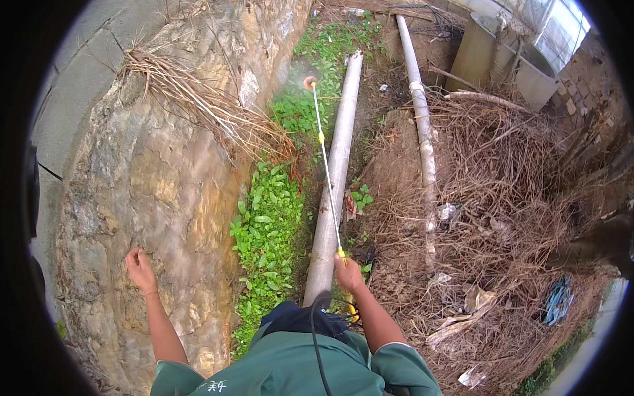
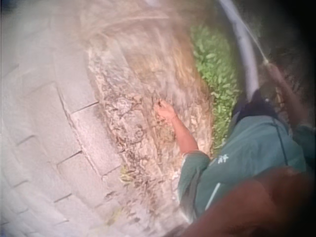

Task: The person walks along a narrow path between a stone wall and a greenhouse, using a handheld sprayer to apply liquid to the plants and ground. They maintain balance by occasionally touching the wall or greenhouse frame while moving forward.

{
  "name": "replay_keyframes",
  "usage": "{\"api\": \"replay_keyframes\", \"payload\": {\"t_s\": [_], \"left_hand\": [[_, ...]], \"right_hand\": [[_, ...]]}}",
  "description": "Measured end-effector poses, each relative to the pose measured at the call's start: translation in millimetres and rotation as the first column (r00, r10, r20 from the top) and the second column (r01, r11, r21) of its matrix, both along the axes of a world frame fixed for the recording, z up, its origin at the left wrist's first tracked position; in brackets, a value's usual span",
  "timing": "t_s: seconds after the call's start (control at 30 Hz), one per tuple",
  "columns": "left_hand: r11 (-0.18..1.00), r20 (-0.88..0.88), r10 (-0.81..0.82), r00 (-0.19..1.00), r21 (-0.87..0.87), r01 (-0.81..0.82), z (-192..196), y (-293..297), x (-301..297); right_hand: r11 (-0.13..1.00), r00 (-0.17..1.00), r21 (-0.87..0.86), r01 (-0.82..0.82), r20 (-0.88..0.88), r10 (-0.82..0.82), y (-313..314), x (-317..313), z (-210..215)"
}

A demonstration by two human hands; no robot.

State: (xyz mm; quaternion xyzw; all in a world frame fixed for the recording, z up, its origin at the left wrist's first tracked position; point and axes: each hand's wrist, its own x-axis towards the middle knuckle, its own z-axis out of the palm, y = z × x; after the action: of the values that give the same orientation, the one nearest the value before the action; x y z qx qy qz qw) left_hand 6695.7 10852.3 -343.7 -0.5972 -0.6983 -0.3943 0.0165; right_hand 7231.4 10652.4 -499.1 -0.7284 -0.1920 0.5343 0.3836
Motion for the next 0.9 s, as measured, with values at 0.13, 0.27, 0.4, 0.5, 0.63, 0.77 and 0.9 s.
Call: {"api": "replay_keyframes", "payload": {"t_s": [0.13,0.27,0.4,0.5,0.63,0.77,0.9], "left_hand": [[0.992,0.217,-0.005,0.976,-0.126,0.033,-29,31,34],[0.947,0.464,-0.062,0.884,-0.253,0.199,-84,9,127],[0.803,0.421,-0.303,0.855,-0.371,0.467,-121,-24,274],[0.53,0.582,-0.357,0.73,-0.517,0.672,-128,-10,363],[0.43,0.536,-0.641,0.55,-0.342,0.835,-130,62,442],[0.37,0.539,-0.633,0.556,-0.42,0.829,-130,154,491],[0.401,0.441,-0.694,0.568,-0.418,0.815,-131,216,512]], "right_hand": [[0.995,0.999,-0.09,-0.05,-0.022,0.049,-25,23,-2],[0.998,0.986,-0.047,-0.046,0.16,0.053,-9,49,-16],[0.999,0.991,0.037,0.0,0.136,-0.005,24,71,-18],[0.998,0.988,-0.016,-0.059,0.143,0.061,48,104,-15],[0.984,0.989,-0.128,-0.126,0.062,0.135,53,156,-11],[0.974,0.969,-0.194,-0.116,0.192,0.154,76,192,-18],[0.973,0.986,-0.208,0.097,0.152,-0.065,122,198,-14]]}}
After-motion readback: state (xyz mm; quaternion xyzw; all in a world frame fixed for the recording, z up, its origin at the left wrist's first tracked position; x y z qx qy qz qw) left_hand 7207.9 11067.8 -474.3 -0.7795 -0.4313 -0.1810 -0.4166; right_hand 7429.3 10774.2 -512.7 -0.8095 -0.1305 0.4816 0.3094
